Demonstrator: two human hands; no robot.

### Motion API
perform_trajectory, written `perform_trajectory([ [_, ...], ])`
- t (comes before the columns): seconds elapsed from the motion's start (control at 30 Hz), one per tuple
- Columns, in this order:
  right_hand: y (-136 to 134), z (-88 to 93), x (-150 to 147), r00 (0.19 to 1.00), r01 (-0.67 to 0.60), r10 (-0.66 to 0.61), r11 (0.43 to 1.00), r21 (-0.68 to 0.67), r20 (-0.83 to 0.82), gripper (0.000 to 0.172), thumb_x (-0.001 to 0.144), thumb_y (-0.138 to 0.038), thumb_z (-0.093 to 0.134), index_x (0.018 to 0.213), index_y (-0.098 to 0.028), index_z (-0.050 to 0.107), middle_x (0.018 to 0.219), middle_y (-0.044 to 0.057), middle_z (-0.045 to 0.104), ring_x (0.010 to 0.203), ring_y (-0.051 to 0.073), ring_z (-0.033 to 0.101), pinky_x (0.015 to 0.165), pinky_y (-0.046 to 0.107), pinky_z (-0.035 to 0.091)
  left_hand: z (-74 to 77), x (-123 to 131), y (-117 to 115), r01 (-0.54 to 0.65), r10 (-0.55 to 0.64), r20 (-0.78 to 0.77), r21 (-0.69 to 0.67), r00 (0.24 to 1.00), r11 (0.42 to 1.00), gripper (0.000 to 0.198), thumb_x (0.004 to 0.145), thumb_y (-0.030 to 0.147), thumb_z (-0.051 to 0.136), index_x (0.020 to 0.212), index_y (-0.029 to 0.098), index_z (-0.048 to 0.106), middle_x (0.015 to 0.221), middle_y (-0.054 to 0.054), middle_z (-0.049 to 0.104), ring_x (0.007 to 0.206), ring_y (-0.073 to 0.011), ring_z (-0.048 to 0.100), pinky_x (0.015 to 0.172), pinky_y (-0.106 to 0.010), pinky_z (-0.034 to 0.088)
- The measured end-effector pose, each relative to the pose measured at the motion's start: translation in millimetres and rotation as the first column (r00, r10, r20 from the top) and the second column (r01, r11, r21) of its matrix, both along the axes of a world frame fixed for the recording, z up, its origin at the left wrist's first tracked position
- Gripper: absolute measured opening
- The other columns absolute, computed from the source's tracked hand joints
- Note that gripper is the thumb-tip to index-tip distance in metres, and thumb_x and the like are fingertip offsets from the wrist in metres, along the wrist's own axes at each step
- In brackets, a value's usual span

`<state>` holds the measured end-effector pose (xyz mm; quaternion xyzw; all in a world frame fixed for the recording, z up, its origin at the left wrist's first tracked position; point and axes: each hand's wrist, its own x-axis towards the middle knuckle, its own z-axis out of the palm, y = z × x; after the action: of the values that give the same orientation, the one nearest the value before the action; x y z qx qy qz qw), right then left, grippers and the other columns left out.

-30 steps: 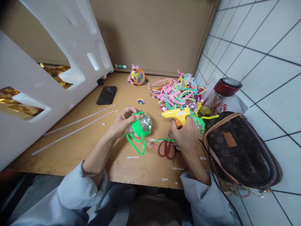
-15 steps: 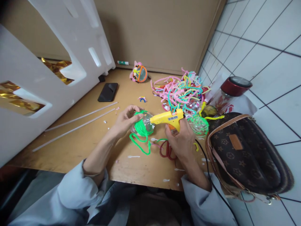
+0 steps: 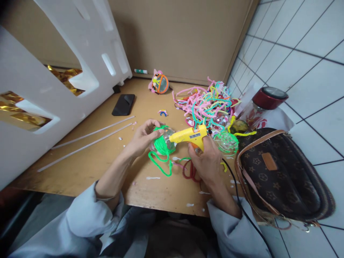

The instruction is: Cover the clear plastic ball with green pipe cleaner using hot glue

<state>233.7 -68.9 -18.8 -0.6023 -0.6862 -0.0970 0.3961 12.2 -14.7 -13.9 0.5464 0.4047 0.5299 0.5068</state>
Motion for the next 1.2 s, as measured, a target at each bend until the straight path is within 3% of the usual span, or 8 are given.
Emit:
perform_trajectory([
  [0.5, 0.4, 0.9, 4.5, 1.000, 0.001, -0.001, 1.000, -0.023, 0.008, 0.022, 0.085, -0.039, 0.057, 0.074, -0.026, 0.043, 0.067, -0.002, 0.051, 0.063, 0.018, 0.047, 0.061, 0.030, 0.037, 3.8, 7.9, 2.3, -0.027, 0.027, -0.029, 0.001, 0.999, 1.000, 0.023, 0.071, 0.025, 0.074, 0.082, 0.019, 0.054, 0.081, 0.002, 0.061, 0.071, -0.0106, 0.055, 0.067, -0.024, 0.044],
  [1.2, 2.4, 0.9, 7.9, 0.999, -0.035, 0.032, 0.997, 0.064, 0.040, 0.023, 0.083, -0.029, 0.058, 0.071, -0.026, 0.039, 0.066, -0.003, 0.049, 0.061, 0.016, 0.045, 0.059, 0.029, 0.035, 4.7, 5.3, 4.5, -0.015, 0.015, 0.005, -0.042, 1.000, 0.999, 0.027, 0.066, 0.026, 0.076, 0.080, 0.018, 0.055, 0.085, 0.001, 0.063, 0.077, -0.0118, 0.059, 0.072, -0.024, 0.046],
])
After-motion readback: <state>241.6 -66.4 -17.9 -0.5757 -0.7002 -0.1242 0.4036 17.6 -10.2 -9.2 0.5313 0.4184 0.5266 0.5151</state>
